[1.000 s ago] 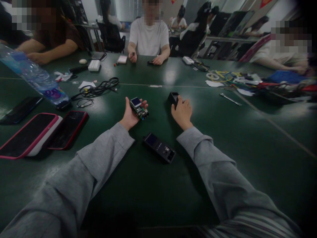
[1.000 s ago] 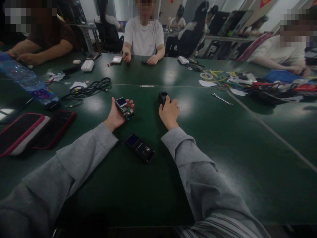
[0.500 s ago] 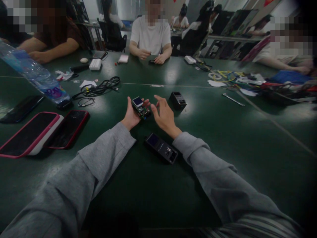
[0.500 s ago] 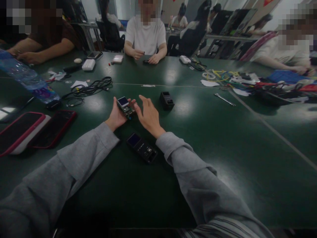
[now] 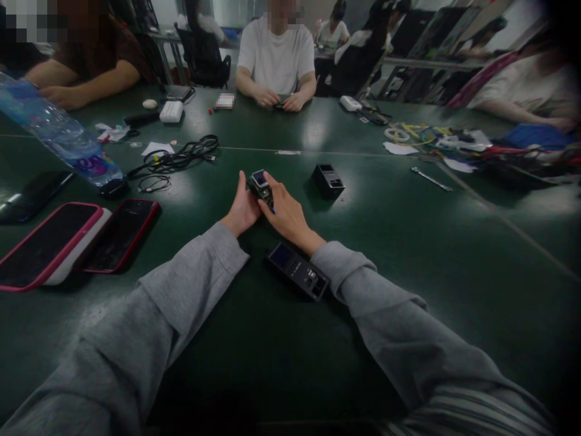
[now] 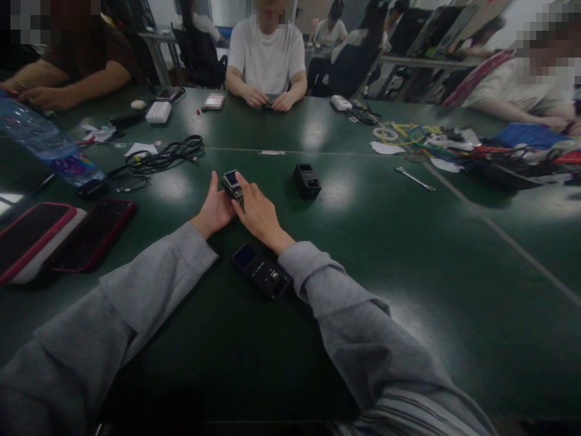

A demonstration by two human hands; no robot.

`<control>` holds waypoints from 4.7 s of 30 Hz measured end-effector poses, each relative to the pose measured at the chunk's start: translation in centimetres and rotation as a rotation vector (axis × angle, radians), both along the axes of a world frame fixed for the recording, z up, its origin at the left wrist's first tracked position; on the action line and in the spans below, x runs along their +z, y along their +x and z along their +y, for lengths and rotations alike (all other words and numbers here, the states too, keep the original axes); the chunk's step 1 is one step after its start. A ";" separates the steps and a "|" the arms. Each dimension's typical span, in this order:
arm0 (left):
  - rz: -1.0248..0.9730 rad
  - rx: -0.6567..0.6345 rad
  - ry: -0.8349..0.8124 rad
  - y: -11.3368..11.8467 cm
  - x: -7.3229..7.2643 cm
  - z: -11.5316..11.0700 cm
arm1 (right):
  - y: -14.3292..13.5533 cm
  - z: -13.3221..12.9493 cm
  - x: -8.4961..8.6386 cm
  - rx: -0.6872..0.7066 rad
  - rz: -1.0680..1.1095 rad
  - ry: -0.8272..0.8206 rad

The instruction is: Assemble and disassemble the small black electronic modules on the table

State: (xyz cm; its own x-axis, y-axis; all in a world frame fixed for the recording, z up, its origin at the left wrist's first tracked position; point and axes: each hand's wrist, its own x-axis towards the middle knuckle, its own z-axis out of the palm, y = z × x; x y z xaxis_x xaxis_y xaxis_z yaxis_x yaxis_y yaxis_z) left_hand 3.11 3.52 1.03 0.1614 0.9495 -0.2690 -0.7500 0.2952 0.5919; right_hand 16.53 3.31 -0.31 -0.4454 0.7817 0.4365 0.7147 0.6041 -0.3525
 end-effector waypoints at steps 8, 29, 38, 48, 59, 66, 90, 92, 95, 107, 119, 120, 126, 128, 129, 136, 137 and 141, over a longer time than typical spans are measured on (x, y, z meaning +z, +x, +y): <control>0.017 0.057 -0.019 -0.2 -0.1 -0.1 | 4.0 3.9 -0.4 -0.419 0.064 0.060; 0.091 -0.024 0.116 -0.6 -0.2 -0.6 | 6.2 -5.2 2.2 -0.111 0.489 0.174; 0.147 -0.068 0.172 -0.8 -0.3 -1.0 | 7.9 -16.4 2.7 0.257 0.021 -0.035; 0.257 -0.005 0.162 -1.1 -0.3 -1.5 | 2.9 -8.6 1.1 -0.035 -0.157 0.073; 0.297 0.054 0.203 -1.1 -0.7 -1.3 | 1.9 -4.5 0.2 -0.135 -0.097 0.098; 0.480 0.032 0.384 -0.8 -1.3 -1.4 | 2.1 -4.6 0.2 -0.112 -0.062 0.086; 0.543 0.183 0.438 -0.9 -1.4 -1.3 | 3.6 -0.6 -0.4 0.027 0.790 -0.757; 0.570 0.182 0.454 -0.9 -1.5 -1.4 | 3.7 -0.5 -0.4 0.039 0.815 -0.766; 0.589 0.174 0.479 -0.9 -1.6 -1.4 | 3.9 -0.4 -0.4 0.063 0.870 -0.779; 0.286 -0.126 0.138 -0.7 -0.5 -1.8 | 4.3 -0.1 -0.7 0.015 1.019 -0.748; 0.446 -0.085 0.241 0.3 -0.6 -2.5 | 4.1 0.3 -1.4 0.021 0.977 -0.668; 0.433 -0.075 0.247 0.3 -0.6 -2.5 | 4.1 0.2 -1.4 0.028 0.960 -0.667; 0.368 -0.017 0.250 -0.2 -1.3 -1.9 | 4.1 0.1 -1.1 0.083 0.940 -0.698; 0.362 -0.021 0.243 -0.3 -1.4 -1.8 | 4.1 0.1 -1.1 0.079 0.925 -0.707; 0.358 -0.025 0.241 -0.4 -1.4 -1.8 | 4.1 0.1 -1.1 0.078 0.925 -0.711; 0.337 -0.041 0.248 -0.5 -1.3 -1.9 | 4.3 -0.1 -0.6 0.083 1.007 -0.771; 0.333 -0.044 0.252 -0.5 -1.3 -1.9 | 4.3 -0.1 -0.5 0.086 1.034 -0.786; 0.303 -0.047 0.259 -0.4 -1.2 -2.0 | 4.3 -0.4 -0.2 0.112 1.118 -0.810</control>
